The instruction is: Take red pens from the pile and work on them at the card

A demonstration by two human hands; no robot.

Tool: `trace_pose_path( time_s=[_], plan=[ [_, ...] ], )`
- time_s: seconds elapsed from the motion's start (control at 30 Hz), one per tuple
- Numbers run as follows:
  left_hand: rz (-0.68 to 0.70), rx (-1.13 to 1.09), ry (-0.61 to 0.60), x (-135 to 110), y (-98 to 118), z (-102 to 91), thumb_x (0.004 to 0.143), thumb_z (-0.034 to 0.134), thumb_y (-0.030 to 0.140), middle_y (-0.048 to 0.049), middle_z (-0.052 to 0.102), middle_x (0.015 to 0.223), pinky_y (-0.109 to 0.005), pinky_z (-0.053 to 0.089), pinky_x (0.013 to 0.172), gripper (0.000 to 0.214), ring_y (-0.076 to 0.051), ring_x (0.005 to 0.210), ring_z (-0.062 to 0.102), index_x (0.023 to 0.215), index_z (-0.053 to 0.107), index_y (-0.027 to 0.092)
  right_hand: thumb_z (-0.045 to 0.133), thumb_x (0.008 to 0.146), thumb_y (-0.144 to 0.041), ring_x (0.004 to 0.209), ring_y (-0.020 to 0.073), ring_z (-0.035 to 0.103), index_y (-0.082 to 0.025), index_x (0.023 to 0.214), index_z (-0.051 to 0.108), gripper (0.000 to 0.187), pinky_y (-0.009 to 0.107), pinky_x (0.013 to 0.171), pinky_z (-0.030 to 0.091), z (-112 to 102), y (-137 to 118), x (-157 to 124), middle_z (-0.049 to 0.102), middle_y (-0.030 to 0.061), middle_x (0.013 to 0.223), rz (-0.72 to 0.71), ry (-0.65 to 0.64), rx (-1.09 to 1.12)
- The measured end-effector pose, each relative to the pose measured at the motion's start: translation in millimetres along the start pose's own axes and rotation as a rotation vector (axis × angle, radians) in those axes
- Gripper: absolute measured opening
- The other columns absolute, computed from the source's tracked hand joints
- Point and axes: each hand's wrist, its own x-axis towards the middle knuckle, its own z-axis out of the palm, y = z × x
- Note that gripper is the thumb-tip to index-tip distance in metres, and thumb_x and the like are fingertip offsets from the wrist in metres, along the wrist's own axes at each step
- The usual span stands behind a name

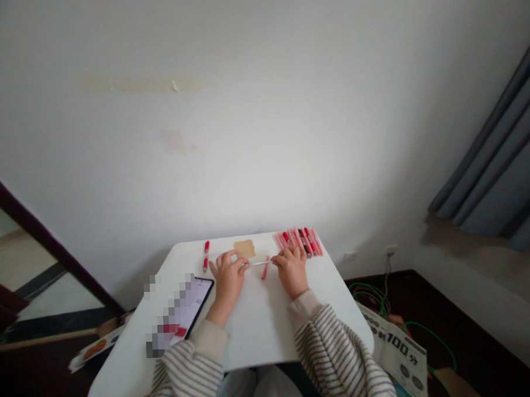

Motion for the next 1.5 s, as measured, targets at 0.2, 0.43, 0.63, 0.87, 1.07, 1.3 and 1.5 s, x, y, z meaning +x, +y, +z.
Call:
trace_pose_path(
  time_s=[0.2,0.43,0.63,0.87,1.07,1.3,1.5],
  plan=[
    [0.033,-0.027,-0.018,-1,2,0.6,0.083,0.06,0.027,-0.0024,0.057,0.126,-0.067,0.019,0.111,0.012,-0.026,0.123,0.042,0.084,0.072,0.032,0.067,0.086,-0.026,0.104,0.0225,0.046,-0.031,0.086,0.075,0.009,0.043,0.101,0.022,-1,-2,0,0.068,0.0007,0.089,-0.016,-0.019,0.032],
    [-0.046,-0.059,0.011,2,-1,0.2,0.083,0.061,0.03,-0.0045,0.058,0.125,-0.061,0.026,0.109,0.017,-0.025,0.12,0.046,0.098,0.071,0.031,0.068,0.085,-0.025,0.101,0.0223,0.047,-0.03,0.085,0.075,0.008,0.042,0.099,0.023,1,1,0,0.069,0.0005,0.088,0.0,-0.001,0.025],
    [-0.203,0.191,0.082,0,-10,-4.1,0.083,0.059,0.031,-0.0093,0.058,0.122,-0.066,0.027,0.105,0.024,-0.031,0.119,0.043,0.104,0.069,0.024,0.066,0.087,-0.025,0.098,0.0228,0.046,-0.029,0.086,0.074,0.009,0.043,0.096,0.023,6,8,-1,0.069,0.0015,0.087,0.036,0.031,0.014],
    [-0.256,0.358,0.088,-3,-14,-0.3,0.088,0.047,0.032,-0.013,0.059,0.112,-0.07,0.027,0.101,0.029,-0.032,0.112,0.046,0.097,0.07,0.016,0.066,0.087,-0.024,0.098,0.0232,0.046,-0.029,0.086,0.074,0.01,0.043,0.096,0.024,8,9,-2,0.069,0.0017,0.087,0.027,0.039,0.008],
    [-0.209,0.234,0.075,1,-15,0.6,0.089,0.049,0.031,-0.0096,0.059,0.119,-0.068,0.029,0.102,0.024,-0.032,0.117,0.044,0.093,0.071,0.022,0.064,0.089,-0.025,0.098,0.023,0.046,-0.029,0.086,0.074,0.011,0.044,0.096,0.024,9,10,-2,0.069,0.0018,0.087,0.027,0.043,0.005],
    [-0.108,0.055,0.099,3,-10,-1.1,0.081,0.064,0.031,-0.0048,0.06,0.119,-0.065,0.026,0.106,0.013,-0.029,0.117,0.046,0.09,0.072,0.03,0.063,0.089,-0.025,0.097,0.0231,0.047,-0.029,0.086,0.074,0.013,0.044,0.096,0.024,6,8,-1,0.069,0.0019,0.086,0.042,0.048,0.016],
    [-0.05,0.036,0.116,2,-9,-2.2,0.079,0.066,0.032,-0.0031,0.061,0.118,-0.061,0.024,0.108,0.011,-0.027,0.116,0.046,0.088,0.073,0.033,0.064,0.088,-0.024,0.097,0.023,0.047,-0.03,0.084,0.074,0.013,0.043,0.095,0.025,6,6,-1,0.069,0.002,0.085,0.028,0.042,0.012]
  ],
)
